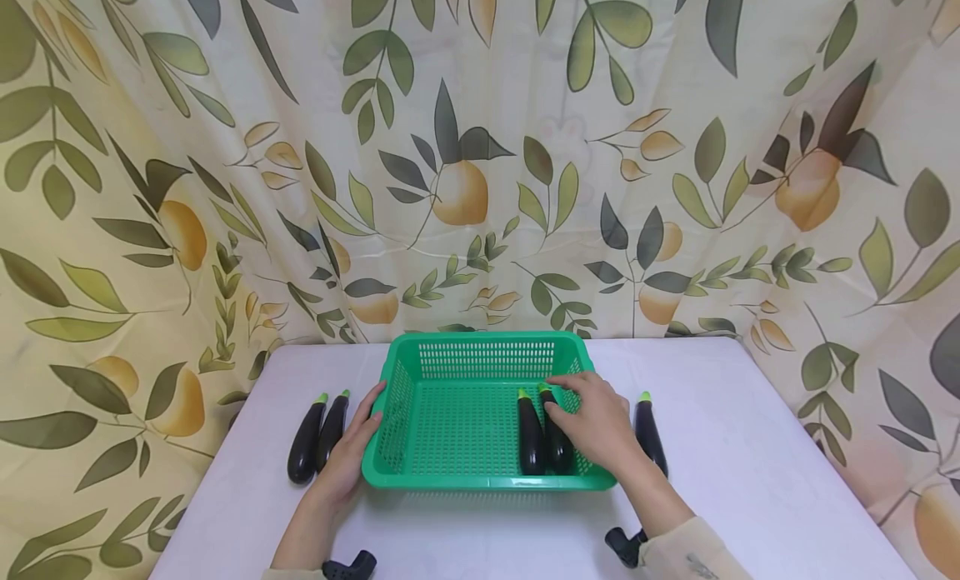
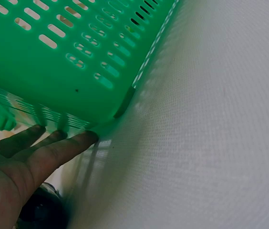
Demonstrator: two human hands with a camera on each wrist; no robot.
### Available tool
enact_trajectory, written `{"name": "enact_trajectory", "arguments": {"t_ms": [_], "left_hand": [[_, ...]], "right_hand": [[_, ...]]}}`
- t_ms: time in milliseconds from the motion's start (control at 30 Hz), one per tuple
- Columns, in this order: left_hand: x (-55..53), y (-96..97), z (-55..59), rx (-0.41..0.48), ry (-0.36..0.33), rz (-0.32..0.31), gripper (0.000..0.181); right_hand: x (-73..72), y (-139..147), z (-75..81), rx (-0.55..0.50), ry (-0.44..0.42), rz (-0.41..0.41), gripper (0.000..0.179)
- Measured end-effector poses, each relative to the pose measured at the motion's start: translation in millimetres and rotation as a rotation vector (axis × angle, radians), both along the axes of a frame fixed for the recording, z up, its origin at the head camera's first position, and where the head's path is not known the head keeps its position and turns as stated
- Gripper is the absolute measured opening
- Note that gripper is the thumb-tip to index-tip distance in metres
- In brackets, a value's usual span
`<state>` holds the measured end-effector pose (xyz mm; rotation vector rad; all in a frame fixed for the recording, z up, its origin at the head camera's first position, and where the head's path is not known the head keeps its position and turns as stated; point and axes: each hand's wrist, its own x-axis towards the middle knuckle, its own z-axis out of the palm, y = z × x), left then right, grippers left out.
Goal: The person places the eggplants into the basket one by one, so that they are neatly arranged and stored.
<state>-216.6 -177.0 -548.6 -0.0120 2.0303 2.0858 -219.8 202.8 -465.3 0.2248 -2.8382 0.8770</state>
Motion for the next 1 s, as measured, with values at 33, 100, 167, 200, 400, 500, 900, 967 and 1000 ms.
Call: {"name": "enact_trajectory", "arguments": {"t_ms": [33, 100, 167, 200, 400, 500, 900, 967, 1000], "left_hand": [[0.0, -0.1, -0.2, -0.001, 0.001, 0.0, 0.045], [0.2, -0.4, -0.7, -0.001, 0.0, 0.001, 0.045], [0.3, -0.5, -1.0, -0.002, 0.0, 0.003, 0.046], [0.3, -0.6, -1.2, -0.003, -0.002, 0.004, 0.046], [0.4, -0.8, -2.1, -0.004, -0.005, 0.002, 0.046], [0.5, -0.6, -1.9, -0.005, -0.004, 0.0, 0.047], [0.1, -0.2, -0.7, 0.004, 0.001, -0.003, 0.046], [0.1, -0.4, -0.5, 0.008, 0.002, -0.007, 0.046], [0.1, -0.4, -0.3, 0.01, 0.002, -0.009, 0.046]], "right_hand": [[0.6, 1.4, 0.7, -0.008, 0.009, 0.003, 0.04], [1.7, 4.3, 2.0, -0.023, 0.023, 0.006, 0.039], [2.3, 7.0, 3.3, -0.036, 0.032, 0.008, 0.039], [2.5, 8.3, 3.9, -0.041, 0.033, 0.005, 0.039], [3.6, 19.4, 6.7, -0.053, 0.019, -0.02, 0.04], [4.3, 26.6, 7.6, -0.043, 0.021, -0.033, 0.041], [5.9, 56.3, 3.1, -0.02, 0.002, -0.062, 0.046], [5.9, 60.5, 1.0, -0.013, -0.004, -0.071, 0.046], [5.9, 62.3, 0.2, -0.011, -0.009, -0.077, 0.046]]}}
